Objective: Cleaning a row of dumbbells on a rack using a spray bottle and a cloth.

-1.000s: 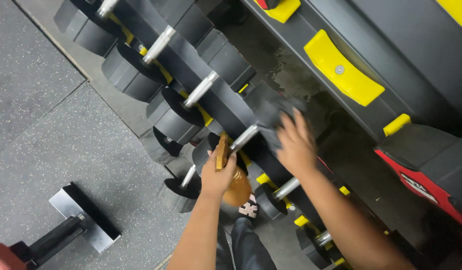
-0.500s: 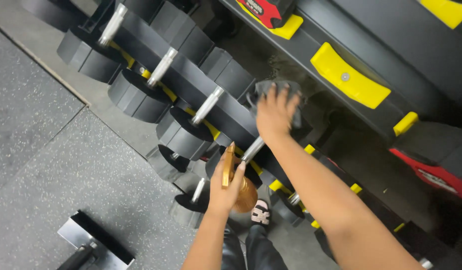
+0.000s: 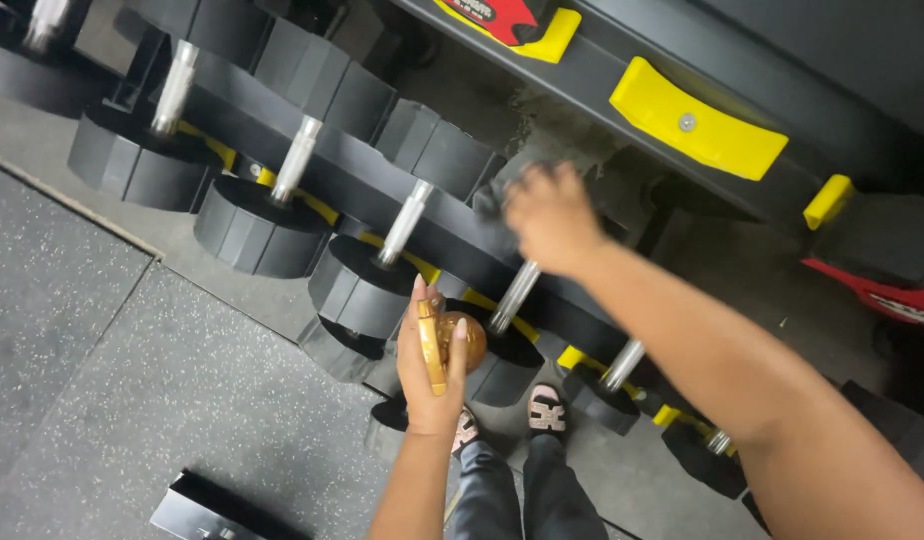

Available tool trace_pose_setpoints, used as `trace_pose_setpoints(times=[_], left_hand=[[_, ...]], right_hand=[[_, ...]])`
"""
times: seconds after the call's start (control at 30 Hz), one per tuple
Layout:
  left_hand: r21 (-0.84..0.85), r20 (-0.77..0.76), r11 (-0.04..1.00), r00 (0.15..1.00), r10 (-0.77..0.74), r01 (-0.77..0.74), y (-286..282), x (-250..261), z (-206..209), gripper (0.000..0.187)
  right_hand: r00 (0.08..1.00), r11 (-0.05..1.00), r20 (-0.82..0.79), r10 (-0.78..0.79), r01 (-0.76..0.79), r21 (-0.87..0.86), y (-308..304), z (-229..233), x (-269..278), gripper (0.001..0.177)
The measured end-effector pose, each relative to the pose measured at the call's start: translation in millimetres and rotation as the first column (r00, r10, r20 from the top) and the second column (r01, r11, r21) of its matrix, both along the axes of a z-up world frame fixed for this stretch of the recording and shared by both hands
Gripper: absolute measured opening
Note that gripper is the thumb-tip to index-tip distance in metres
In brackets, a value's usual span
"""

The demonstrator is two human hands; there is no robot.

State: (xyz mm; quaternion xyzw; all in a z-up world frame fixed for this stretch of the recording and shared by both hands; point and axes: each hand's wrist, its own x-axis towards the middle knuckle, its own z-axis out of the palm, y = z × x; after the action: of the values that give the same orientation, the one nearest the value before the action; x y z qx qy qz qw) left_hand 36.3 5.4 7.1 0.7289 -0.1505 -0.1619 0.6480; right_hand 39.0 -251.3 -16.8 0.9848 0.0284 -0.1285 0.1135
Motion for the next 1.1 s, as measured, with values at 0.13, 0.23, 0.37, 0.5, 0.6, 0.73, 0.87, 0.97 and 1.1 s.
trace_pose_setpoints(times=[0.13,0.23,0.37,0.5,0.6,0.73,0.87,0.97,1.1], left_hand=[[0.048,-0.031,0.999,0.999,-0.025,0.027,-3,11,-1,0.066],[0.008,-0.065,1.0,0.998,-0.013,0.014,-4,13,-1,0.064],[0.0,-0.109,1.0,0.994,-0.011,0.011,-2,19,-1,0.065],[0.066,-0.191,0.997,0.981,-0.029,0.043,-2,22,11,0.066],[-0.009,-0.111,0.998,0.991,-0.069,0.068,4,15,-3,0.065],[-0.058,-0.055,0.993,0.993,-0.102,0.099,2,17,6,0.062],[0.114,-0.005,0.985,0.992,-0.128,0.127,-3,19,14,0.063],[0.209,0.111,0.967,0.979,-0.17,0.145,-2,16,14,0.064],[0.222,0.172,0.964,0.967,-0.188,0.148,-5,14,13,0.064]], right_hand=[[0.903,0.871,-0.085,-0.421,0.428,0.24,3,21,25,0.039],[0.778,0.772,-0.049,-0.627,0.628,0.096,33,-17,32,0.039],[0.961,0.939,-0.009,-0.275,0.267,-0.219,49,-31,11,0.039],[0.971,0.986,-0.225,0.083,-0.047,0.159,23,13,-22,0.035],[0.996,0.953,-0.001,0.084,-0.08,0.292,-1,37,-47,0.061],[0.964,0.978,0.234,-0.123,0.079,0.191,21,11,-79,0.064],[0.562,0.764,0.519,-0.644,0.511,0.394,80,-18,-77,0.055],[0.365,0.618,0.517,-0.774,0.611,0.495,111,-29,-81,0.06],[0.213,0.528,0.512,-0.832,0.587,0.614,78,-66,-104,0.06]])
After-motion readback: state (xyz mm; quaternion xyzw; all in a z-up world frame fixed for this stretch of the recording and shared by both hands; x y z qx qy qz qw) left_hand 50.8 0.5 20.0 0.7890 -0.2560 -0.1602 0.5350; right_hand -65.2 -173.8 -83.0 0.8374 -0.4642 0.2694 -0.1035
